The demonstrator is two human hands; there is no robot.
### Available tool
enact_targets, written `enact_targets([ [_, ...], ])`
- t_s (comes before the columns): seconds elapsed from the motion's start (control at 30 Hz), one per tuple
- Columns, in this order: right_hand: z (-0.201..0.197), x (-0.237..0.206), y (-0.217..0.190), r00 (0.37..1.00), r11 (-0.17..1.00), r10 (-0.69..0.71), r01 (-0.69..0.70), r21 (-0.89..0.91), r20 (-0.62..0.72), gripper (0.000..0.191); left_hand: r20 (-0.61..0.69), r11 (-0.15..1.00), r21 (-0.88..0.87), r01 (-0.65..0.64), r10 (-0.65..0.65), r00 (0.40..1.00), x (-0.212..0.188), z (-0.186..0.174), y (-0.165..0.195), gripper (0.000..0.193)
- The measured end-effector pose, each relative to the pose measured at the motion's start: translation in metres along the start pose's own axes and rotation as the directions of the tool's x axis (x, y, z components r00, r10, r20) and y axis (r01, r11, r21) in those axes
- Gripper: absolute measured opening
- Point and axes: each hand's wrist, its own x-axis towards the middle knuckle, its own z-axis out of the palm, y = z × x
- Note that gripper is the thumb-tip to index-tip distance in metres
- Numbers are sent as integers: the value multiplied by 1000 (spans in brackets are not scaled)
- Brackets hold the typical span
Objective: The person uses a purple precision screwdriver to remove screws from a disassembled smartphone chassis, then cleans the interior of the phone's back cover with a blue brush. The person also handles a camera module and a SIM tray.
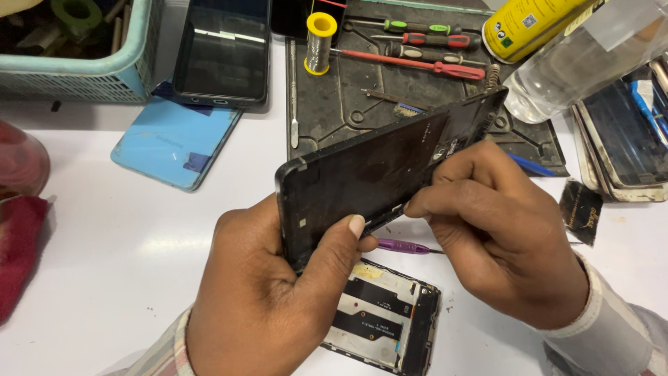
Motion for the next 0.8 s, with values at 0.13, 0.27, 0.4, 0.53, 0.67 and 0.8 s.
enact_targets([
  [0.13,-1,1,1,1000,1000,-12,12,-5,6,24,-9,1000,18,6,-6,1000,0,1,0,19],
  [0.27,-1,1,0,1000,1000,-8,9,27,-22,21,-5,1000,0,-21,21,1000,0,0,1,20],
  [0.4,-3,0,-1,992,992,105,-100,75,-71,20,-10,997,-60,-41,40,999,-1,1,2,22],
  [0.53,0,-1,-3,973,989,112,-89,120,-200,17,-5,998,-53,-34,34,999,-1,0,4,24],
  [0.67,0,-2,-5,964,995,82,-66,69,-252,16,-41,1000,-6,-13,13,999,-2,1,4,24],
  [0.8,0,-2,-5,971,999,26,-31,-15,-236,15,-74,999,-36,-23,20,997,-3,3,4,23],
])
